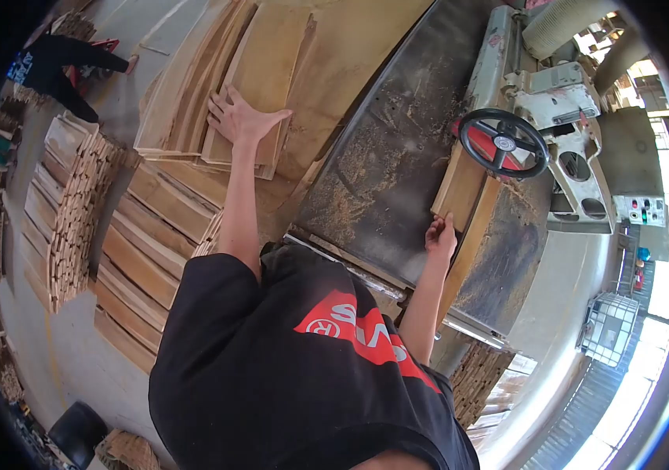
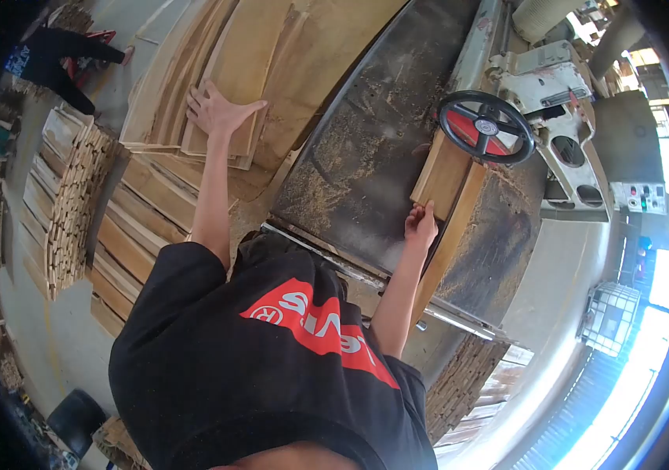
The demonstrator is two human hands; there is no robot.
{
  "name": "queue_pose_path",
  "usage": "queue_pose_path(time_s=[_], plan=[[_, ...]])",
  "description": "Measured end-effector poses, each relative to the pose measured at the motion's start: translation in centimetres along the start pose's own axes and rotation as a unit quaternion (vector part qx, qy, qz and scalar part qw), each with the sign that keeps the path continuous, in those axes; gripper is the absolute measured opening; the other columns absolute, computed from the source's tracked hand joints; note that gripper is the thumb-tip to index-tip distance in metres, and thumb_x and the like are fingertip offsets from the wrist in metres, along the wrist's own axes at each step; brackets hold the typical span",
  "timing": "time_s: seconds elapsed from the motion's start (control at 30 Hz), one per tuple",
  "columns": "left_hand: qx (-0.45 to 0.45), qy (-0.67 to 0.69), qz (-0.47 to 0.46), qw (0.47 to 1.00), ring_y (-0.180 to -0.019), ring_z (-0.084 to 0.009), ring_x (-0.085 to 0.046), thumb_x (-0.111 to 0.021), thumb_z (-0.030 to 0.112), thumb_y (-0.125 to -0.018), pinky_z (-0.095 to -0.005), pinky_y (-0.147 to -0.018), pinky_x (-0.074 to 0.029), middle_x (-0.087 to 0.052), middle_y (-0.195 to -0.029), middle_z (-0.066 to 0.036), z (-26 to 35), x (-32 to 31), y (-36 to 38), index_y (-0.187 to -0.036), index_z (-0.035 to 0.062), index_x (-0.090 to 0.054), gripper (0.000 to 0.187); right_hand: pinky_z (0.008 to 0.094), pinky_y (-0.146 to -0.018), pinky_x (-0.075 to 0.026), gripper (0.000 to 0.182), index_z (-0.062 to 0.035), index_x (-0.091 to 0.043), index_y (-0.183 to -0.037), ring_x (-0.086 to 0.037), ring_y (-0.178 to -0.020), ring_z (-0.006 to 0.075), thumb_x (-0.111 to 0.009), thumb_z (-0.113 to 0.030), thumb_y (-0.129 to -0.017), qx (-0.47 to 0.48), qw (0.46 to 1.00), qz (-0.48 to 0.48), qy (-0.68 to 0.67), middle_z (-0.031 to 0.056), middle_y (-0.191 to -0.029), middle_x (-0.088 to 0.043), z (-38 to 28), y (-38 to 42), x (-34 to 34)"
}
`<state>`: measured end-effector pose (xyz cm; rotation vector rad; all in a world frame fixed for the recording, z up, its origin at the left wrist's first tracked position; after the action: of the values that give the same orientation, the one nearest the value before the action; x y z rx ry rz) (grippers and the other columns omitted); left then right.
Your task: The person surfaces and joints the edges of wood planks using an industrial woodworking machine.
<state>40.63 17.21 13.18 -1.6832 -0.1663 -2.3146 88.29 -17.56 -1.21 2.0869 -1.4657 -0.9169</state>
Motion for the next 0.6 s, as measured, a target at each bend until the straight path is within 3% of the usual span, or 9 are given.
queue_pose_path(time_s=[0.07, 0.2, 0.3, 0.33, 0.4, 0.47, 0.53, 0.6], plan=[[-0.002, -0.027, -0.024, 0.999, -0.160, -0.0419, -0.023, -0.088, 0.081, -0.055, -0.0600, -0.129, -0.021, -0.026, -0.171, -0.025, 0.9, 0.7, -0.4, -0.167, 0.0101, -0.030, 0.145, 0.0250, -0.053, -0.054, 0.034, -0.0027, -0.071, -0.098, -0.071, -0.069, 0.0149, -0.073, -0.036, -0.103, 0.039, 0.999, 0.033, -0.016, 0.0006, -0.078, -0.070, -0.6, -1.8, -0.8], [0.003, -0.069, -0.106, 0.992, -0.158, -0.0417, -0.026, -0.090, 0.079, -0.054, -0.0616, -0.127, -0.024, -0.029, -0.170, -0.025, 1.7, 2.1, 1.2, -0.167, 0.0117, -0.030, 0.144, 0.0284, -0.063, -0.059, 0.036, -0.0029, -0.071, -0.107, -0.074, -0.081, 0.0196, -0.067, -0.039, -0.106, 0.099, 0.995, -0.004, 0.005, 0.0074, -0.091, -0.075, -0.5, -2.8, -3.3], [0.037, -0.039, -0.117, 0.992, -0.147, -0.0392, -0.046, -0.090, 0.076, -0.054, -0.0541, -0.121, -0.039, -0.046, -0.159, -0.024, 2.2, 4.1, 4.8, -0.164, 0.0070, -0.037, 0.140, 0.0321, -0.070, -0.061, 0.045, -0.0016, -0.070, -0.116, -0.075, -0.090, 0.0213, -0.059, -0.044, -0.109, 0.112, 0.989, -0.085, 0.054, 0.0113, -0.102, -0.076, 0.2, 0.3, -4.9], [0.016, 0.095, -0.131, 0.987, -0.140, -0.0374, -0.052, -0.089, 0.075, -0.059, -0.0494, -0.116, -0.043, -0.052, -0.152, -0.023, 1.9, 2.4, 4.7, -0.159, 0.0051, -0.041, 0.131, 0.0326, -0.072, -0.061, 0.048, -0.0010, -0.069, -0.121, -0.075, -0.093, 0.0217, -0.058, -0.047, -0.109, 0.110, 0.982, -0.105, 0.108, 0.0124, -0.106, -0.076, 1.4, 3.4, -6.0], [-0.017, 0.346, -0.164, 0.924, -0.127, -0.0339, -0.064, -0.085, 0.071, -0.068, -0.0399, -0.108, -0.053, -0.065, -0.138, -0.021, -0.9, -2.7, 5.1, -0.151, 0.0015, -0.051, 0.113, 0.0340, -0.078, -0.061, 0.056, -0.0005, -0.067, -0.130, -0.074, -0.101, 0.0225, -0.055, -0.051, -0.109, 0.091, 0.957, -0.186, 0.204, 0.0142, -0.112, -0.076, 4.3, 10.1, -8.4], [0.001, 0.592, -0.334, 0.734, -0.116, -0.0307, -0.070, -0.077, 0.066, -0.079, -0.0329, -0.102, -0.056, -0.070, -0.124, -0.018, 0.3, -0.4, 9.4, -0.141, 0.0000, -0.058, 0.093, 0.0362, -0.085, -0.061, 0.060, -0.0014, -0.062, -0.140, -0.071, -0.113, 0.0236, -0.054, -0.052, -0.109, 0.050, 0.915, -0.303, 0.261, 0.0154, -0.119, -0.075, 8.0, 15.5, -10.4], [-0.002, 0.748, -0.414, 0.519, -0.121, -0.0259, -0.068, -0.060, 0.056, -0.099, -0.0316, -0.100, -0.057, -0.068, -0.126, -0.017, 1.6, 1.9, 13.7, -0.135, 0.0050, -0.059, 0.062, 0.0385, -0.092, -0.060, 0.062, -0.0030, -0.054, -0.149, -0.067, -0.122, 0.0245, -0.054, -0.051, -0.110, -0.003, 0.885, -0.380, 0.269, 0.0157, -0.129, -0.072, 10.6, 19.9, -11.8], [-0.108, 0.755, -0.192, 0.618, -0.122, -0.0225, -0.065, -0.059, 0.053, -0.102, -0.0350, -0.095, -0.059, -0.066, -0.129, -0.013, 1.1, 2.4, 16.6, -0.137, 0.0087, -0.058, 0.056, 0.0406, -0.098, -0.059, 0.064, -0.0046, -0.047, -0.157, -0.063, -0.129, 0.0250, -0.053, -0.048, -0.110, -0.060, 0.871, -0.422, 0.245, 0.0154, -0.139, -0.067, 11.2, 25.1, -12.0]])
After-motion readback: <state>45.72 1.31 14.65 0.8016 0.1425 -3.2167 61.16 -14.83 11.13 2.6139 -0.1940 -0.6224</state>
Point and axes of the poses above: each hand's wrist, its own y-axis away from the middle knuckle, its own x-axis out of the back of the hand, z = x × y, the point moved 7 cm from there along -y, towards the middle knuckle
